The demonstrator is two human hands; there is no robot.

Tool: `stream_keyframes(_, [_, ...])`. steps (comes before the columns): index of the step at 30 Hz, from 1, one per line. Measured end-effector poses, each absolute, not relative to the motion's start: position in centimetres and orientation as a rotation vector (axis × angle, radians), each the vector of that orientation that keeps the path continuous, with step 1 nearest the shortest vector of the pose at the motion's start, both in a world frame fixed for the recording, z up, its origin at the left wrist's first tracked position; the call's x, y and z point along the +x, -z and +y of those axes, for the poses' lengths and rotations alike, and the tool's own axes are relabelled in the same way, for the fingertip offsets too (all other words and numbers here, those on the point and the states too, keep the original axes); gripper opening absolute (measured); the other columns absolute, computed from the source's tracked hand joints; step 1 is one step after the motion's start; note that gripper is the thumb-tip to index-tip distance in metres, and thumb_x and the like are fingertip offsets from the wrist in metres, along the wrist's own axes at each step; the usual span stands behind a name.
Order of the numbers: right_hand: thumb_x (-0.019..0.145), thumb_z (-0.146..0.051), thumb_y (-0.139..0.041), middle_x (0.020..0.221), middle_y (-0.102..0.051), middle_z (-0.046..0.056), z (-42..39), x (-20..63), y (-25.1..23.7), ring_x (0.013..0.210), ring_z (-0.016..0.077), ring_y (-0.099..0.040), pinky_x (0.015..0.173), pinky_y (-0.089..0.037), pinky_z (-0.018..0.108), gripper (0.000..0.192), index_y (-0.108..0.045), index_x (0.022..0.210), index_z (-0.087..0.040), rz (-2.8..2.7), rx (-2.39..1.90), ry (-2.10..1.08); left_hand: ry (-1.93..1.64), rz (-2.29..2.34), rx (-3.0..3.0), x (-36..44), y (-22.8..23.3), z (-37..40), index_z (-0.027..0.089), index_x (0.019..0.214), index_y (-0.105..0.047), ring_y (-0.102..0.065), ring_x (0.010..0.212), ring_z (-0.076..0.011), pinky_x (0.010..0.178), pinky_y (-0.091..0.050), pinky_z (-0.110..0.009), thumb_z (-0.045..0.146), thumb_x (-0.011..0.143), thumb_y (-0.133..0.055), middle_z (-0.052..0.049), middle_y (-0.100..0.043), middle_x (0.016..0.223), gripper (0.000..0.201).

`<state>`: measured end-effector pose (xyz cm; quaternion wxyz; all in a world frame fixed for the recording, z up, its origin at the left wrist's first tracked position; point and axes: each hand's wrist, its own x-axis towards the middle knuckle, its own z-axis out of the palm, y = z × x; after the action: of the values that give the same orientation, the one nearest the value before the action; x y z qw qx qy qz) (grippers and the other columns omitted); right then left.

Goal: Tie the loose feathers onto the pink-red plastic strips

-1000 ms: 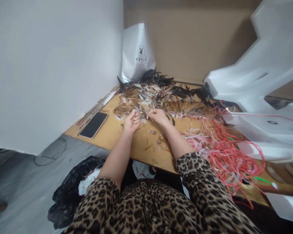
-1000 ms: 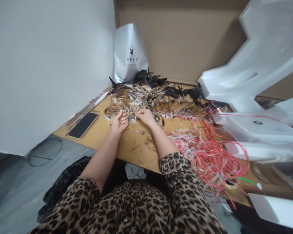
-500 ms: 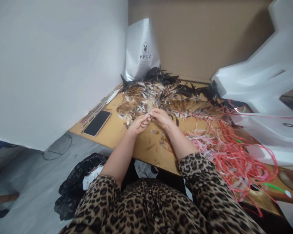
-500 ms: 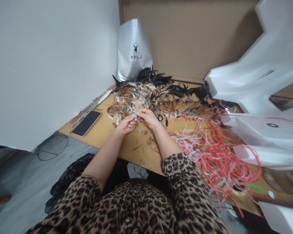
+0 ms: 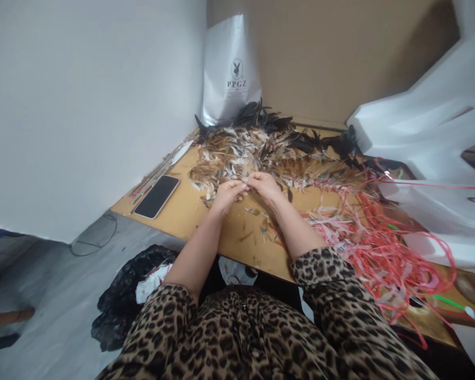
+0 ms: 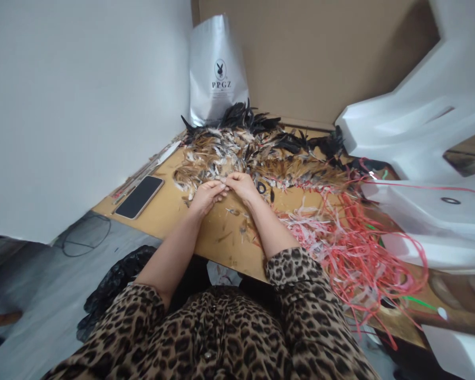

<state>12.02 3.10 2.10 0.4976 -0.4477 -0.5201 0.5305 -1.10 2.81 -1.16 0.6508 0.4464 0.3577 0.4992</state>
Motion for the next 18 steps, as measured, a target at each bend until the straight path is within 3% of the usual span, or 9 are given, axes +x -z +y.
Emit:
stream_keyframes(3, [0.058,-0.041,-0.068,0.051,-0.053,-0.003,3.2,11.9,-2.0,0.046,0.0051,-0.041,0.048,-0.032,0.019,0.03,-0.058,0.06,-0.014,-1.27,-1.094,-1.259,-1.148,0.829,0.991,-1.4,1.0,3.0,0.01,0.074,-0.064,-0.053,0.051,-0.0063,0.044,-0.036,-0.016,0.027,0.059,-0.072,-0.005,-0.063,0.068,0.023])
stream_keyframes(6, [0.063,-0.041,-0.063,0.058,-0.059,-0.001,3.5,12.0,-1.4,0.049,0.0065,-0.044,0.051,-0.036,0.02,0.03,-0.064,0.075,-0.014,-1.32,-1.163,-1.183,-1.269,0.813,0.865,-2.1,0.4,3.3,0.011,0.073,-0.063,-0.052,0.051,-0.0049,0.044,-0.035,-0.015,0.024,0.061,-0.071,-0.003,-0.061,0.064,0.02])
stream_keyframes(12, [0.071,-0.025,-0.055,0.083,-0.067,0.004,4.1,12.5,0.6,0.077,0.0141,-0.058,0.076,-0.042,0.026,0.018,-0.068,0.079,-0.016,-1.829,-1.377,-0.656,-1.517,0.617,0.441,-3.6,-0.5,3.9,0.015,0.072,-0.055,-0.046,0.051,-0.0008,0.042,-0.029,-0.011,0.016,0.068,-0.066,0.003,-0.053,0.063,0.011])
stream_keyframes(18, [0.074,-0.02,-0.051,0.094,-0.065,0.005,3.7,11.7,0.5,0.086,0.0167,-0.056,0.079,-0.04,0.027,0.031,-0.064,0.103,-0.022,-2.123,-1.498,-0.346,-1.453,0.552,0.406,-3.8,-0.5,3.6,0.016,0.074,-0.053,-0.043,0.052,-0.0009,0.041,-0.028,-0.011,0.017,0.077,-0.057,0.002,-0.05,0.067,0.005])
